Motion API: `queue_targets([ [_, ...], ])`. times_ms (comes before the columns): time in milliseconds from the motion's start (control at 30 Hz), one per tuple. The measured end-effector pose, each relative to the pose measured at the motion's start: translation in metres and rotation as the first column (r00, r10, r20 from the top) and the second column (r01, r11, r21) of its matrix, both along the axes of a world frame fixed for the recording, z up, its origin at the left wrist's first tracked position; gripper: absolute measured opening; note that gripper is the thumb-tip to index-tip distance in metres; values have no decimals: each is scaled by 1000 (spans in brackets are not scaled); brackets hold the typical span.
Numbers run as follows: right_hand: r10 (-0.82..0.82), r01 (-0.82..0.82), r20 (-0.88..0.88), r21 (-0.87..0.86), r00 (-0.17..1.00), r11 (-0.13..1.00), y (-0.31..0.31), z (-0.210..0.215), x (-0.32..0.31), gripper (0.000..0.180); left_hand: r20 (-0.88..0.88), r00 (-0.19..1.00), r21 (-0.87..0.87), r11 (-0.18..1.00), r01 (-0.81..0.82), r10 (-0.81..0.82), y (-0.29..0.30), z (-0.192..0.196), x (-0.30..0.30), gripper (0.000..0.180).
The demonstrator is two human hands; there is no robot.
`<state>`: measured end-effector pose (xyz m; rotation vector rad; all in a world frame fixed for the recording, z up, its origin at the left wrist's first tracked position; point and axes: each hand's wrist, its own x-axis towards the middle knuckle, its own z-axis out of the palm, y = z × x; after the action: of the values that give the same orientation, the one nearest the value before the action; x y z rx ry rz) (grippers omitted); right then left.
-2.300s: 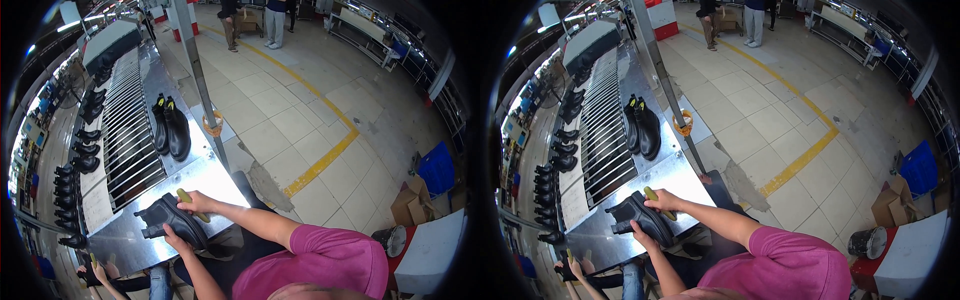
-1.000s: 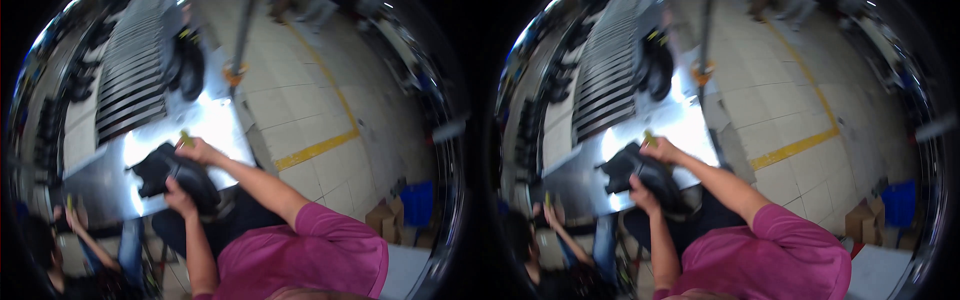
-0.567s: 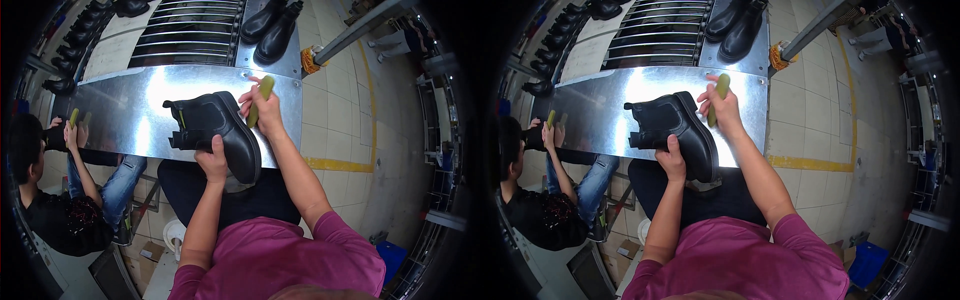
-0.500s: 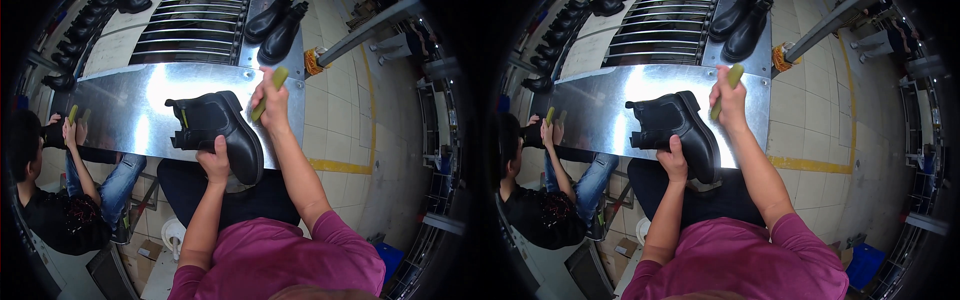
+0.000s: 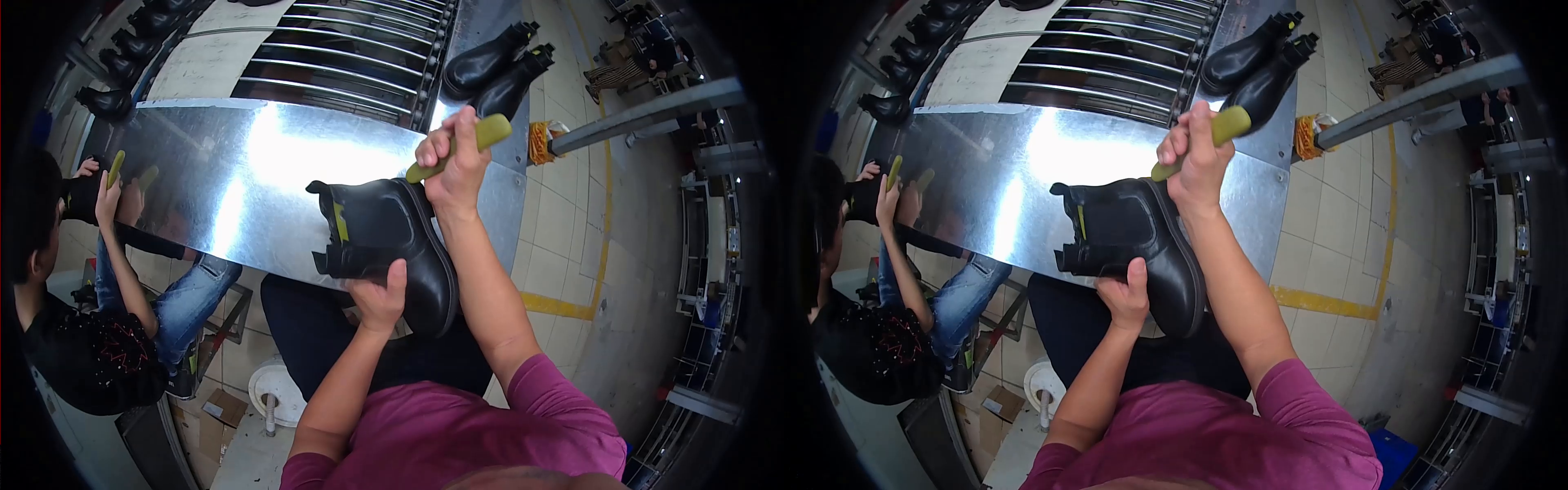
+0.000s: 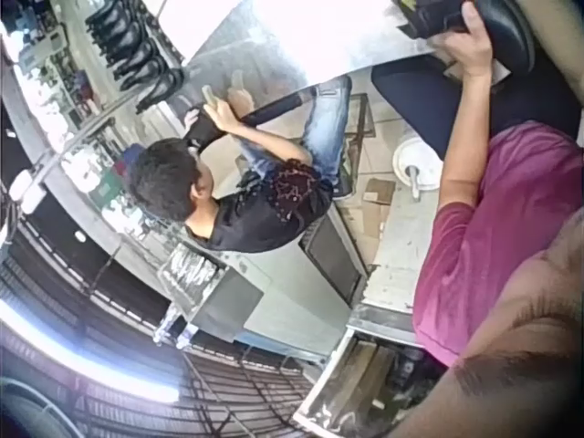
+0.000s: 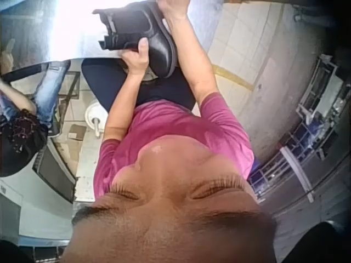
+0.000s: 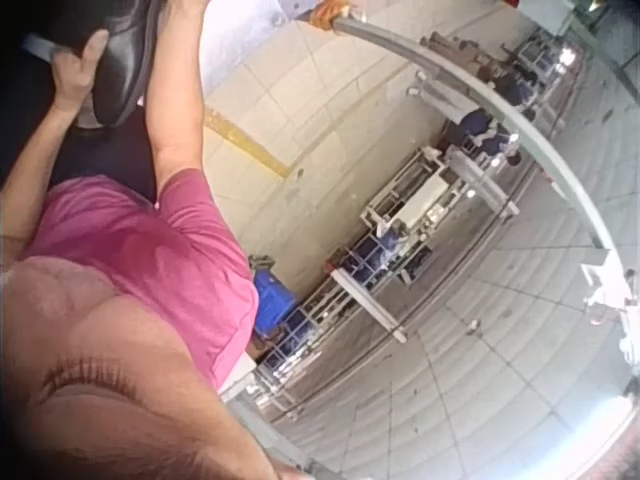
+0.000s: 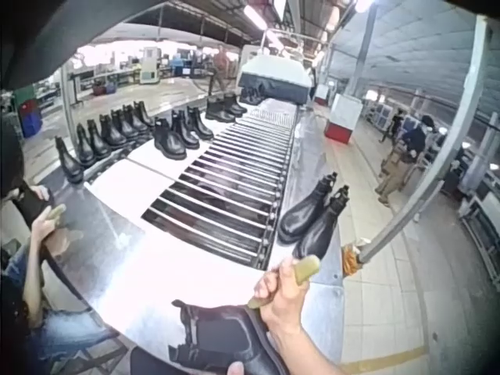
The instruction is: Polishing and finishing leather boots on a manufacturing line.
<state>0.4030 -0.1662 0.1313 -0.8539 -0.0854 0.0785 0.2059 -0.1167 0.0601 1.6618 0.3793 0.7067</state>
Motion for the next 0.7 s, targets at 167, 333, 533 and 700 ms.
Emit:
queue_targets([
  [167, 37, -40, 86, 29, 996, 999, 5, -9, -1, 35, 25, 1000, 19, 1000, -19, 18, 0, -6, 4, 39],
  [333, 154, -152, 12, -102, 988, 983, 13, -8, 0, 38, 44, 999, -43, 999, -5, 7, 0, -1, 5, 43],
  [533, 287, -279, 109, -83, 952, 957, -3, -11, -10, 32, 39, 999, -99, 995, -33, 37, -7, 5, 4, 42],
  [700, 191, -181, 158, -75, 969, 981, -20, -12, -18, 31, 16, 999, -41, 999, 29, -28, -3, -1, 2, 42],
])
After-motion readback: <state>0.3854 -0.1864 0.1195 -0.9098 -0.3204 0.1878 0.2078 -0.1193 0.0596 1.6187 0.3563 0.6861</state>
